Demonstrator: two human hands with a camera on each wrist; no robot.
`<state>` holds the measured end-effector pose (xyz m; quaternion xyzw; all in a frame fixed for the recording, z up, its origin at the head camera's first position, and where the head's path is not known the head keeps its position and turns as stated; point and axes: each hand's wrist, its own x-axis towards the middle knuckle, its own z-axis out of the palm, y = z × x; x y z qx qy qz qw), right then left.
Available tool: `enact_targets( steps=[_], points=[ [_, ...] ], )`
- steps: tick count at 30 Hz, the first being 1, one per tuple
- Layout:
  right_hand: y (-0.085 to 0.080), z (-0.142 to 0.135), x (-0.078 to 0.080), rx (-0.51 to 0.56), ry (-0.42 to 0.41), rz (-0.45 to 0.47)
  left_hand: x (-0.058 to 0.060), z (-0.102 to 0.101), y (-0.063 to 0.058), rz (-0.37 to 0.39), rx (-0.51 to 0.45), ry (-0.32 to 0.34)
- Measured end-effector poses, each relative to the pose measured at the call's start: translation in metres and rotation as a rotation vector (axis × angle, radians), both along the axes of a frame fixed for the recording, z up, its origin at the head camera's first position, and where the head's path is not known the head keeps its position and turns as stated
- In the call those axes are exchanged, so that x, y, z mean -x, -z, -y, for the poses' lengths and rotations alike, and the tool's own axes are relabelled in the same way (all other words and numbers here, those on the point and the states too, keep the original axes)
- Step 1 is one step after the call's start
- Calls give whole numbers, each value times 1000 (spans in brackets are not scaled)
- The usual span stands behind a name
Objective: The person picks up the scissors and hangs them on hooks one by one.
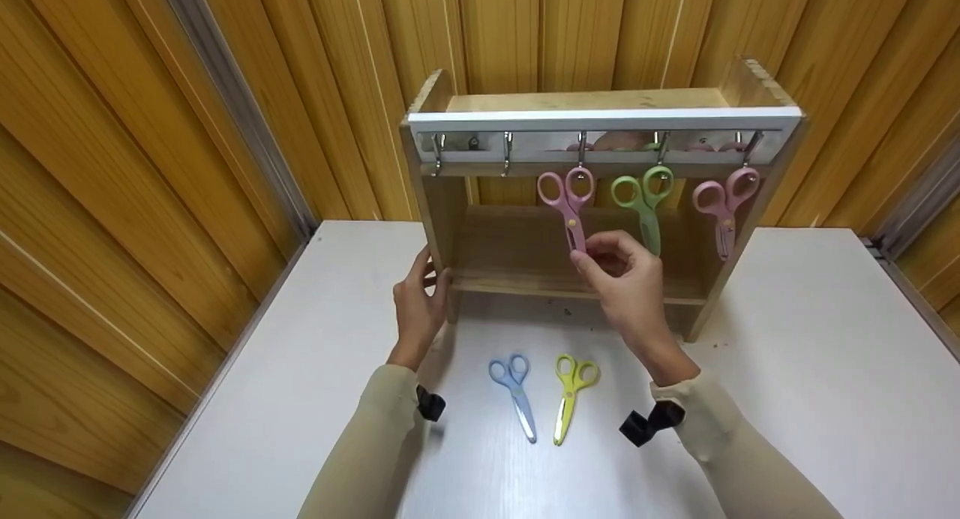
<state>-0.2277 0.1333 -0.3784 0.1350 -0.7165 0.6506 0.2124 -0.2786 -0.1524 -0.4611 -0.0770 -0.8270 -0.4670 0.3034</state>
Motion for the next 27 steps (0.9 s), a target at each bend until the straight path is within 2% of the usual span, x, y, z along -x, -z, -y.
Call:
enact_targets(
  steps=[5,13,27],
  points=[
    [-1,3,2,6,39,-5,0,0,0,10,6,-7],
    [-17,10,-11,-15,63,2,0,0,0,14,-3,-6],
    [-6,11,-3,32,80,32,1,0,1,11,7,-11]
  ],
)
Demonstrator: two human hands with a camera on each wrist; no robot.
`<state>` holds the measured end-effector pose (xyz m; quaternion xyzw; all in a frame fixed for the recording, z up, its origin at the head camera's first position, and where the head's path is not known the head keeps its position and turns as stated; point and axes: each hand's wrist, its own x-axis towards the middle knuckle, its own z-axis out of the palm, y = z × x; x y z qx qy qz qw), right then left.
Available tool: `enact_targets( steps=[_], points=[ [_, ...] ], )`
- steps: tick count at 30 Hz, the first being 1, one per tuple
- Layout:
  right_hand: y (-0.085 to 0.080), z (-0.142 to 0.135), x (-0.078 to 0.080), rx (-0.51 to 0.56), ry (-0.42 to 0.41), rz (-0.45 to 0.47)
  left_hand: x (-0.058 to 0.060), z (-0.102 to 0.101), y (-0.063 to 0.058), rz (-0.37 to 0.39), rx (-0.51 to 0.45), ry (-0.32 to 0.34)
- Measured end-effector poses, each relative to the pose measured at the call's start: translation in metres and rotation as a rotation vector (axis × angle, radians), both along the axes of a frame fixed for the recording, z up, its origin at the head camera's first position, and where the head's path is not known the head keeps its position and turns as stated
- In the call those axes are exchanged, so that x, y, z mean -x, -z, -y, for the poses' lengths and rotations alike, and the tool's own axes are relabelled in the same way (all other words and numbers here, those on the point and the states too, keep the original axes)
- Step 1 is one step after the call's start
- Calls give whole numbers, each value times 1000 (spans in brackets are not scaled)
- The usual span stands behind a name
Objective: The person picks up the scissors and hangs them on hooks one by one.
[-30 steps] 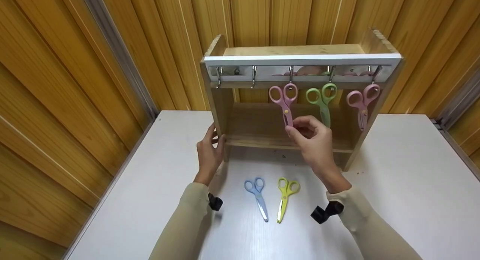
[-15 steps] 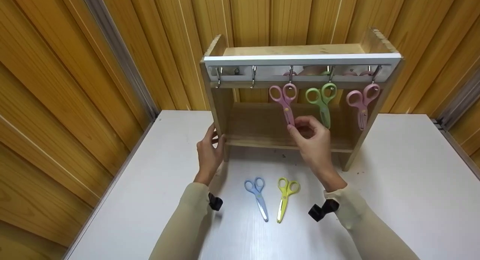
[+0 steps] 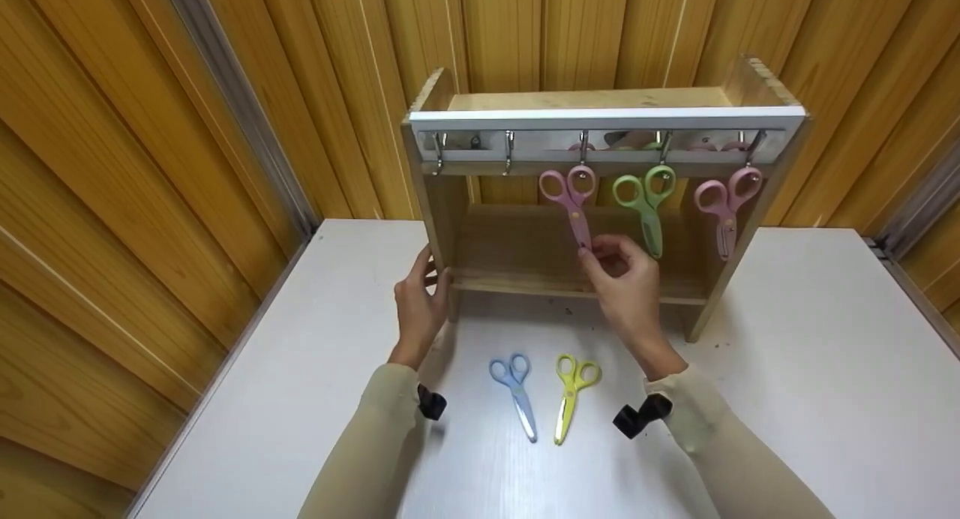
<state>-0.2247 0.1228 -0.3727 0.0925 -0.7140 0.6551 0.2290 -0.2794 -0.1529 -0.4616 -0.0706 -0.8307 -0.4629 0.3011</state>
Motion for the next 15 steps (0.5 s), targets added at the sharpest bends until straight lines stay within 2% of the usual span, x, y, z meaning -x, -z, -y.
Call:
enact_targets(
  steps=[7,15],
  points=[
    [1,-1,0,-30,30,-30,0,0,0,-23,11,-6],
    [1,-1,0,-19,22,-29,0,0,0,-21,15,-7]
  ],
)
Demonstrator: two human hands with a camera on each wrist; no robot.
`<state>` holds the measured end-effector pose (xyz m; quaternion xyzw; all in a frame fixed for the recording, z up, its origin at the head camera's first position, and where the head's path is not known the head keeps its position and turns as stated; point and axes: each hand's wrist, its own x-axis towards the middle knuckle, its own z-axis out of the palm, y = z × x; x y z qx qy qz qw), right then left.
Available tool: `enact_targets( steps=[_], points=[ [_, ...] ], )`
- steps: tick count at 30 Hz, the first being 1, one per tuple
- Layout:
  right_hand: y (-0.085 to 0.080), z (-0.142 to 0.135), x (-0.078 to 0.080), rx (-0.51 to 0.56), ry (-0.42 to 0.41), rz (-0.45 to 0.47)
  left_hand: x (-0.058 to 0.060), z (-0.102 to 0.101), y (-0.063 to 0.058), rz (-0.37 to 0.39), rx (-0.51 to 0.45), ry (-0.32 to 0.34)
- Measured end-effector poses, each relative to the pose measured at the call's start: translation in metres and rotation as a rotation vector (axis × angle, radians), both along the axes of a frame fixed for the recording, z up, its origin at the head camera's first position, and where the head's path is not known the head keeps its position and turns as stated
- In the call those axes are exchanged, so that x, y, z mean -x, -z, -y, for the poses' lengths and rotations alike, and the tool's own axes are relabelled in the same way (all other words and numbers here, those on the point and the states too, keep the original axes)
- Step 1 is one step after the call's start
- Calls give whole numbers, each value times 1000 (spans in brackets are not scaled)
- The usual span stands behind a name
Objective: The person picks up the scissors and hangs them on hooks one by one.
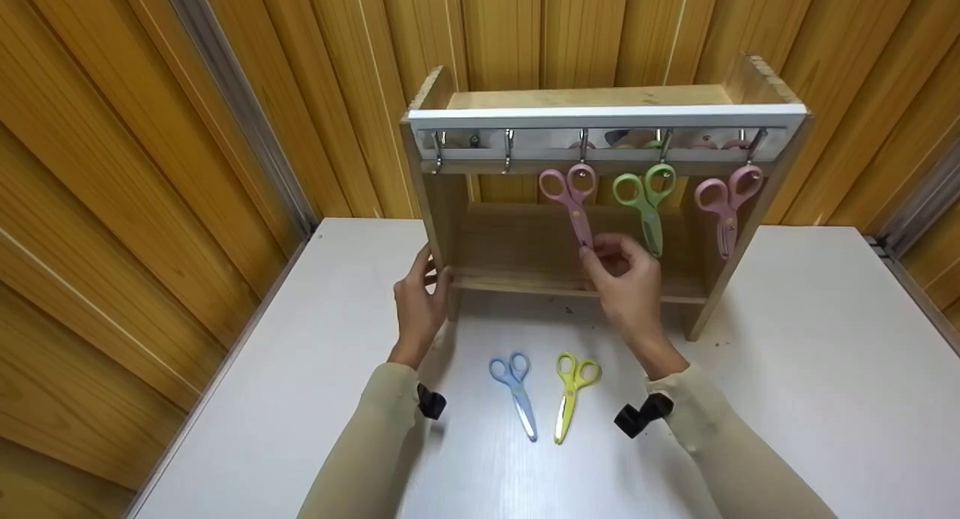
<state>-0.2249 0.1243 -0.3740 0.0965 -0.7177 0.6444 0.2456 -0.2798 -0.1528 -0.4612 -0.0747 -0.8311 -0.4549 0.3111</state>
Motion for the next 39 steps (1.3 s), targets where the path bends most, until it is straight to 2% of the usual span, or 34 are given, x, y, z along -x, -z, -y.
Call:
enact_targets(
  steps=[11,20,27,31,34,39],
  points=[
    [0,0,-1,27,-33,11,0,0,1,-11,-1,0],
    [1,-1,1,8,-18,13,0,0,1,3,0,-2],
    [23,-6,18,-7,-6,5,-1,0,0,9,0,-4],
    [28,-10,20,-13,-27,-7,-1,-1,-2,15,1,-4],
    [31,-12,17,-47,-45,4,0,-1,-2,19,0,-3],
    [39,-13,4,-199,-48,108,-1,0,-1,40,-3,-5]
  ],
)
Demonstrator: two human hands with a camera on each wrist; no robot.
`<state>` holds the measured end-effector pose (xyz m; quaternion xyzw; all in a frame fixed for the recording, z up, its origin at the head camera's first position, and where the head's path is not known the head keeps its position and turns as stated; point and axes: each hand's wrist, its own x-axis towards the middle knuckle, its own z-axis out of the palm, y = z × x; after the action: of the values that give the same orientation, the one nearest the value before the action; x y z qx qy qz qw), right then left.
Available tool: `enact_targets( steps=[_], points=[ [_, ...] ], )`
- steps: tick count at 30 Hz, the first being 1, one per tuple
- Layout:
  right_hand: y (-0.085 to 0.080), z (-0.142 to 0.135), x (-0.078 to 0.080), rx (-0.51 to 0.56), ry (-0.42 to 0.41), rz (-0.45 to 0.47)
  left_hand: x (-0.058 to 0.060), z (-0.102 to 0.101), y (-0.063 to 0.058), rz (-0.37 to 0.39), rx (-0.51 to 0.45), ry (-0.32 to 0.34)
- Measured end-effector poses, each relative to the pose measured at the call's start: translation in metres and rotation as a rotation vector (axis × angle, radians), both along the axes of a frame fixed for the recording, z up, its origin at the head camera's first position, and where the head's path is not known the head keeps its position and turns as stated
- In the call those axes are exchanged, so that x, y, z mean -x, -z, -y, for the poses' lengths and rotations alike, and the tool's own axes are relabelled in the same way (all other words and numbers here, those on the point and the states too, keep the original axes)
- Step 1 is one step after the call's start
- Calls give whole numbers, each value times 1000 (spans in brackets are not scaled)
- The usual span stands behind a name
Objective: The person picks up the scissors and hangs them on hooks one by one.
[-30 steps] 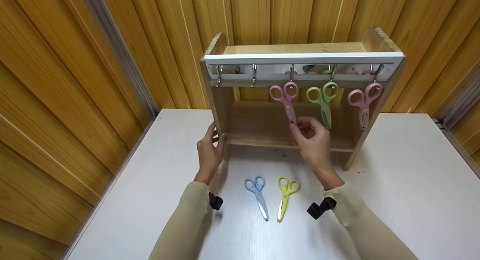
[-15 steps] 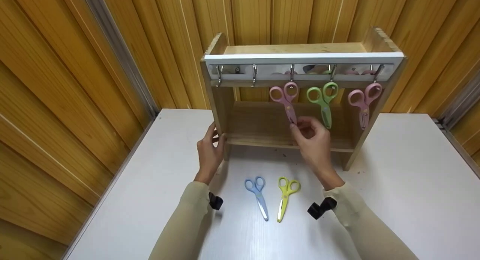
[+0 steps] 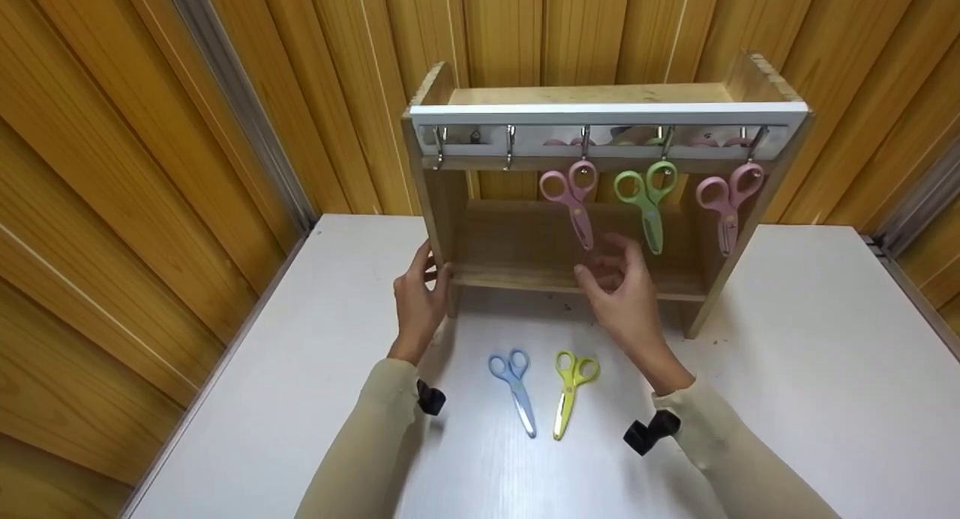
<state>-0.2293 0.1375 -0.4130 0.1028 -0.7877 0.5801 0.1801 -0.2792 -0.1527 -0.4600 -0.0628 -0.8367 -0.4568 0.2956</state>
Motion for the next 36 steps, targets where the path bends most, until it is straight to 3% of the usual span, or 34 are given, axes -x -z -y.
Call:
enact_targets(
  steps=[8,14,24,32,36],
  points=[
    [23,8,-27,-302,-18,106,-1,2,-1,17,-1,-5],
    [38,15,-49,-497,-21,126,-1,2,0,1,7,-8],
    [62,20,-70,-663,-19,97,-2,1,0,27,8,-4],
    [74,21,-83,-744,-90,130,-1,0,-1,0,5,6],
    [79,20,-87,-787,-97,104,-1,0,-1,11,7,6]
  ],
)
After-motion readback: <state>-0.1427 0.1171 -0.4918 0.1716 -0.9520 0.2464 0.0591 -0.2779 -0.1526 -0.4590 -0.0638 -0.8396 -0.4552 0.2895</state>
